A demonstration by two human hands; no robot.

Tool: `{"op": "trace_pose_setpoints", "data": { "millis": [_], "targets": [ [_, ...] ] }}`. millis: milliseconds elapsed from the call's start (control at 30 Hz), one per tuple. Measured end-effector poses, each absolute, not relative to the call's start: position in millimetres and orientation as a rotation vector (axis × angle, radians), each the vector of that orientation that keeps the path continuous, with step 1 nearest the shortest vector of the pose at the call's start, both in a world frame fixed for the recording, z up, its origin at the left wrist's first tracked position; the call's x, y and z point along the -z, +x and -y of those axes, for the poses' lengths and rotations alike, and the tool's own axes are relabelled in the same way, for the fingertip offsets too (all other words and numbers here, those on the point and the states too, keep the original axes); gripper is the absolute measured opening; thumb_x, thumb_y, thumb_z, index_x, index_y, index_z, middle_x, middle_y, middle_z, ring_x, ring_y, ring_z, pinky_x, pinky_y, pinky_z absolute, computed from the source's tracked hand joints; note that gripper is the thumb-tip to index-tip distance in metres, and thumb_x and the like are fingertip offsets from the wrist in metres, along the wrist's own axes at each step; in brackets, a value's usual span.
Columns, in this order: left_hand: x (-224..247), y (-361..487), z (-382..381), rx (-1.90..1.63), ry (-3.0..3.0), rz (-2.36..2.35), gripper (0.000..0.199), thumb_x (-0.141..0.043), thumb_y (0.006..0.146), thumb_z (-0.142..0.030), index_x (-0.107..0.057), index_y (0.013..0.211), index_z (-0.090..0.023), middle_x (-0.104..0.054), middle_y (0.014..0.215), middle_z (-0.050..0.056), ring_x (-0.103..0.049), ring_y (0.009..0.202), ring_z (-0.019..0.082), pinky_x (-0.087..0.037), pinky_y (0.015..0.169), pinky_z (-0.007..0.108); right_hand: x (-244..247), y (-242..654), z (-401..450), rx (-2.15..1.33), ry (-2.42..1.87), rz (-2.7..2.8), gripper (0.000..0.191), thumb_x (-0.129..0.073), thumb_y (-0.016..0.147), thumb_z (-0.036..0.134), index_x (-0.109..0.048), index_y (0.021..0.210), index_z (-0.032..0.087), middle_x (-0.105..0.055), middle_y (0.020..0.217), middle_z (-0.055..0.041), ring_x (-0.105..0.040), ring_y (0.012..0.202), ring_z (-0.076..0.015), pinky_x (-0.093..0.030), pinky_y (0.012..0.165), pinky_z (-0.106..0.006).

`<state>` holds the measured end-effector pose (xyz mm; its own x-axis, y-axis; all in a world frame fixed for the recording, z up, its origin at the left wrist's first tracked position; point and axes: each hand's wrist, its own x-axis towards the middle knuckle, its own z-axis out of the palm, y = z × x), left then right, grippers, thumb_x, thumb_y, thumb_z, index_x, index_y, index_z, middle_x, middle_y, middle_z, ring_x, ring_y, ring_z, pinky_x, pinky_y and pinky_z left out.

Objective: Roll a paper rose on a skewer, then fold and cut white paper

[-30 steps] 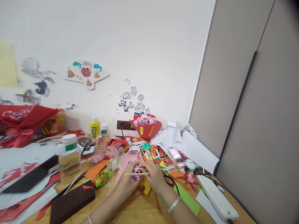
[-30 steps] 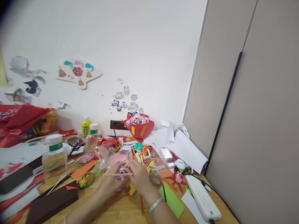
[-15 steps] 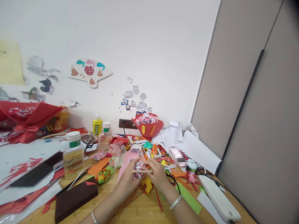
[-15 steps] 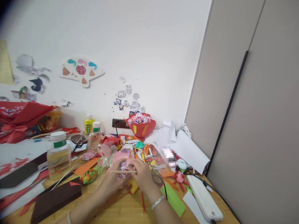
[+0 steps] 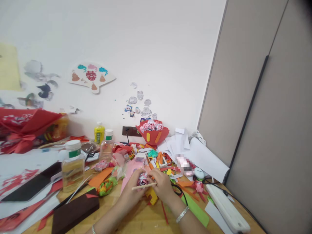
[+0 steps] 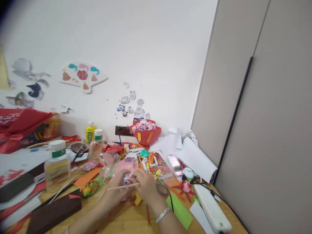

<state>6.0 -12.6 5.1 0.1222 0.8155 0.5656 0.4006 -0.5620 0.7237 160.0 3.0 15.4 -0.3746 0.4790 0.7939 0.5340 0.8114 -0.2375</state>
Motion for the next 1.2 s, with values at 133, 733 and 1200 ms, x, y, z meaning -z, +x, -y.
{"op": "trace_pose_setpoints", "data": {
  "millis": [133, 733, 1200],
  "targets": [
    [-7.9, 6.5, 14.7, -1.388, 2.002, -1.141, 0.033, -0.060, 0.072, -0.026, -0.053, 0.104, -0.019, -0.063, 0.097, 0.005, -0.061, 0.085, 0.021, -0.050, 0.074, 0.034, -16.4, 160.3, -1.7, 0.073, -0.755, 2.026, 0.024, -0.038, 0.093, 0.031, -0.059, 0.087, 0.020, -0.060, 0.080, -0.0043, -0.057, 0.073, -0.0158, -0.044, 0.063, -0.025],
    [-5.4, 8.6, 15.2, -1.416, 1.903, -1.205, 0.037, -0.062, 0.068, -0.029, -0.055, 0.104, -0.020, -0.065, 0.089, 0.004, -0.061, 0.082, 0.022, -0.051, 0.068, 0.033, -12.5, 158.1, -2.3, 0.349, -0.865, 2.074, 0.019, -0.040, 0.088, 0.020, -0.056, 0.079, 0.020, -0.059, 0.075, -0.0034, -0.053, 0.062, -0.0147, -0.038, 0.054, -0.024],
    [-10.4, 9.0, 16.4, -1.389, 2.006, -1.234, 0.031, -0.059, 0.071, -0.025, -0.054, 0.102, -0.021, -0.063, 0.096, 0.004, -0.061, 0.086, 0.021, -0.051, 0.074, 0.033, -12.2, 157.7, -4.4, 0.242, -0.869, 2.017, 0.011, -0.044, 0.086, 0.023, -0.054, 0.081, 0.021, -0.060, 0.077, -0.0030, -0.055, 0.066, -0.0157, -0.041, 0.058, -0.025]
  ]
}}
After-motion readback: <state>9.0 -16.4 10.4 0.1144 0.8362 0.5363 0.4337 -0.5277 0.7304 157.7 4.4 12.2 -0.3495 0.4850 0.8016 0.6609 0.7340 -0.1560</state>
